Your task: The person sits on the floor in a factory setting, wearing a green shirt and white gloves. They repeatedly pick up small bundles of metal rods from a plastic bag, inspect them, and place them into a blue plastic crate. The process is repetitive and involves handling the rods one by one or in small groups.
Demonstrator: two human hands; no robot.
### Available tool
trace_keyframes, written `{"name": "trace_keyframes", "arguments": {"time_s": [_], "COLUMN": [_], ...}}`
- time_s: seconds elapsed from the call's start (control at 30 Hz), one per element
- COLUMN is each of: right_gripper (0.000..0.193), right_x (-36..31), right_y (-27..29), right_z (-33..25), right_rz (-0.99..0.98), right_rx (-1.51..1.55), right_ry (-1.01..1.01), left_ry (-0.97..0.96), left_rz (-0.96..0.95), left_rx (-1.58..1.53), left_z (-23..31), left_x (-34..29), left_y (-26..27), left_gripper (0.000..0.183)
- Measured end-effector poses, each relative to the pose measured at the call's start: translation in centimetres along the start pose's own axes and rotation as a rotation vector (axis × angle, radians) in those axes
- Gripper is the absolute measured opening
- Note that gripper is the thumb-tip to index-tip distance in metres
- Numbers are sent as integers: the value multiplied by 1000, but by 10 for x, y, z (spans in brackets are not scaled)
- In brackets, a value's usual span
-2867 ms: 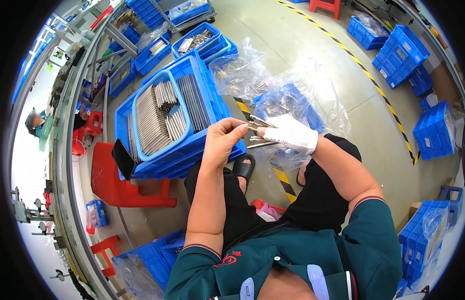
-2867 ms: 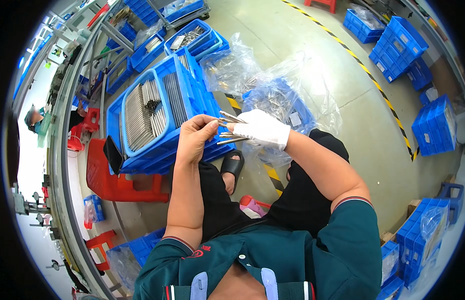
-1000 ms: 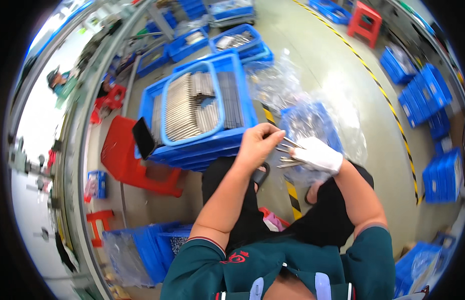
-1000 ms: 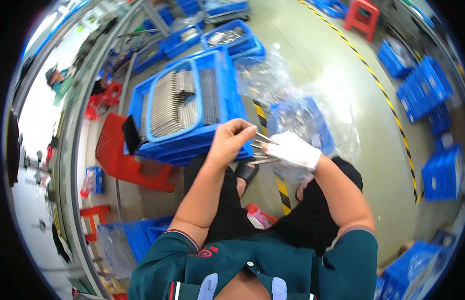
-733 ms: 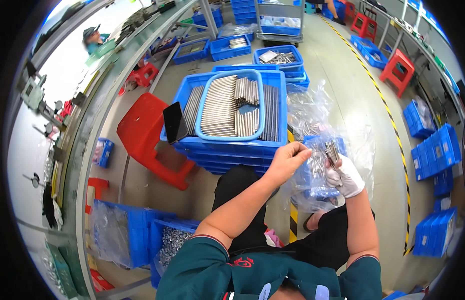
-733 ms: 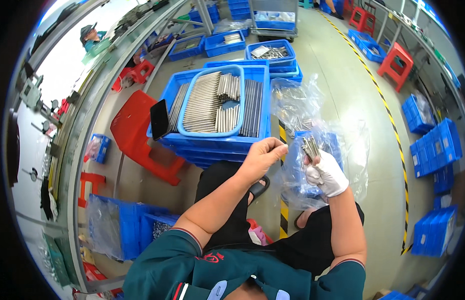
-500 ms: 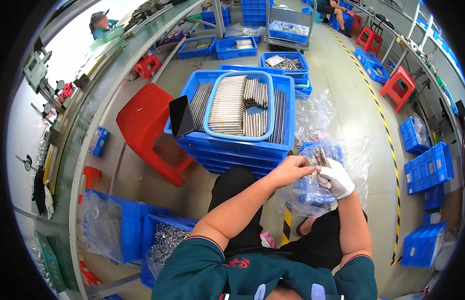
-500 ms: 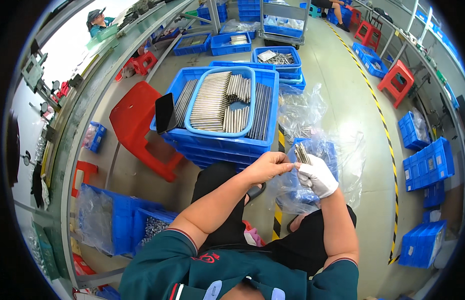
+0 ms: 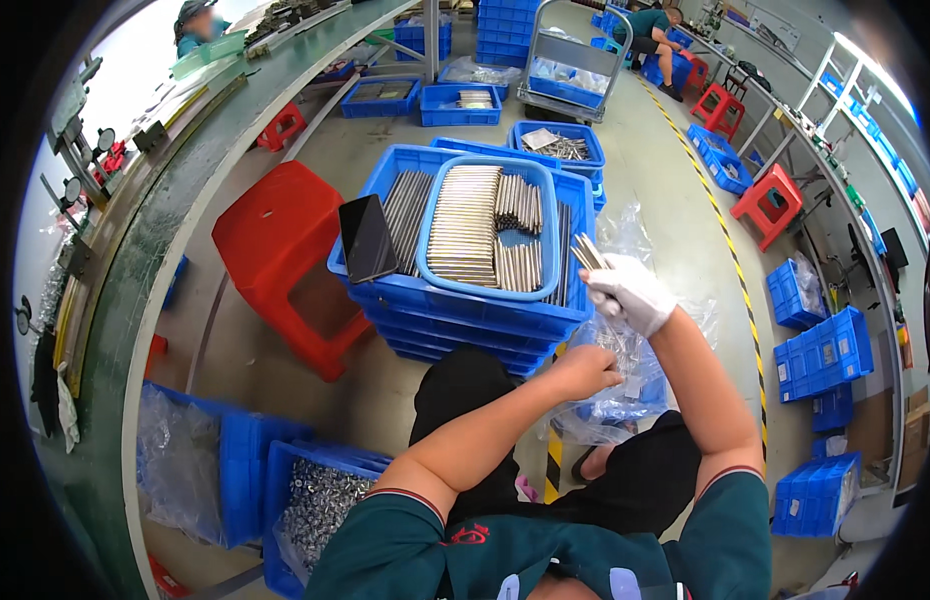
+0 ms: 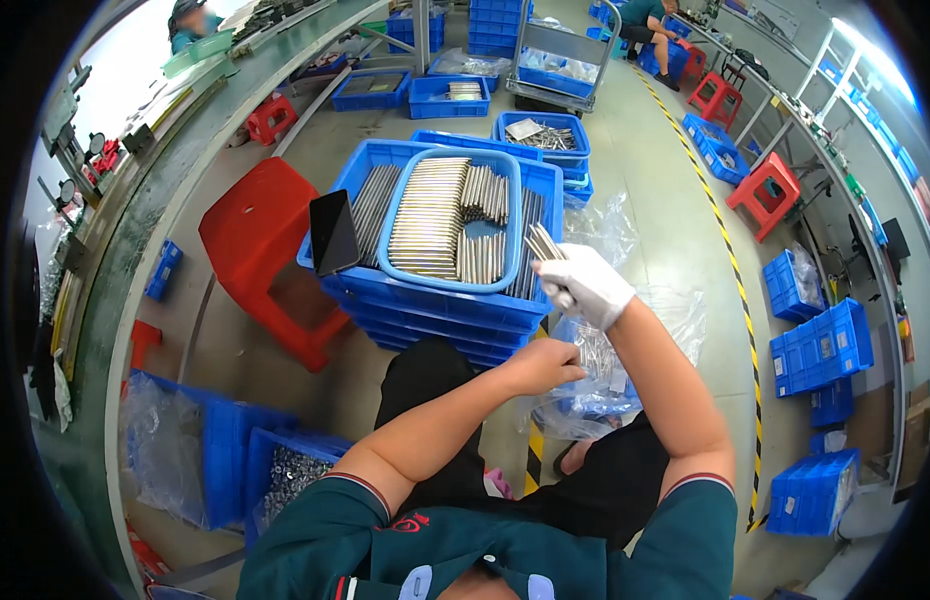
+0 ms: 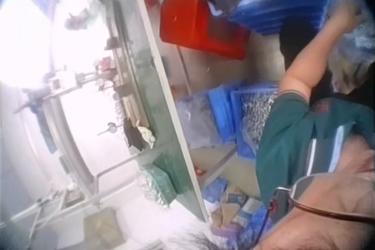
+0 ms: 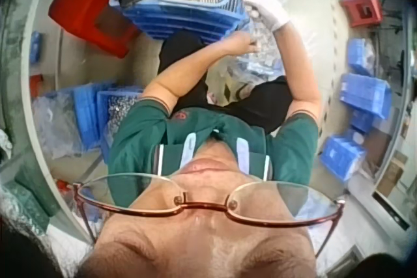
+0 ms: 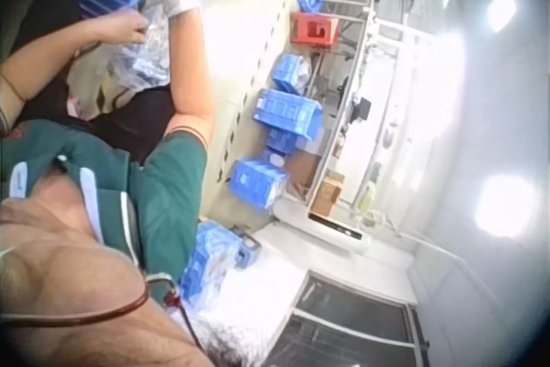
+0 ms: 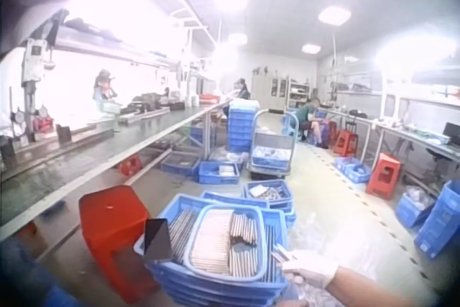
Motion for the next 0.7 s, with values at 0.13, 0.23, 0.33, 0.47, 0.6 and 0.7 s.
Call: {"name": "trace_keyframes", "arguments": {"time_s": [0.13,0.23,0.33,0.47,0.6,0.7], "right_gripper": [9,6,11,7,13,24], "right_x": [57,103,146,198,248,269], "right_y": [-9,-8,-10,4,18,21], "right_z": [-26,-36,-44,-47,-47,-54], "right_rz": [-5,41,128,293,310,373], "right_rx": [-2,-64,-133,-178,-688,-1601], "right_ry": [-59,-63,-125,-183,-166,-43], "left_ry": [-2,-8,-31,-44,-26,-29], "left_rz": [-21,-30,-21,-1,30,13], "left_rx": [-28,-51,-76,-101,-98,-126], "left_z": [-2,1,-2,-2,-2,4], "left_x": [1,-2,-2,-3,-1,2], "left_y": [-2,1,3,6,5,2], "left_gripper": [29,29,29,30,27,29]}}
Point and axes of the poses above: each hand's wrist, its own x-axis towards the middle knuckle, its own y-axis out of the back of the hand, z = x × y, the point moved 5 cm from there along x, towards the middle knuckle, and after that the axes turned 6 degrees about -z, right-handed, at the moved point
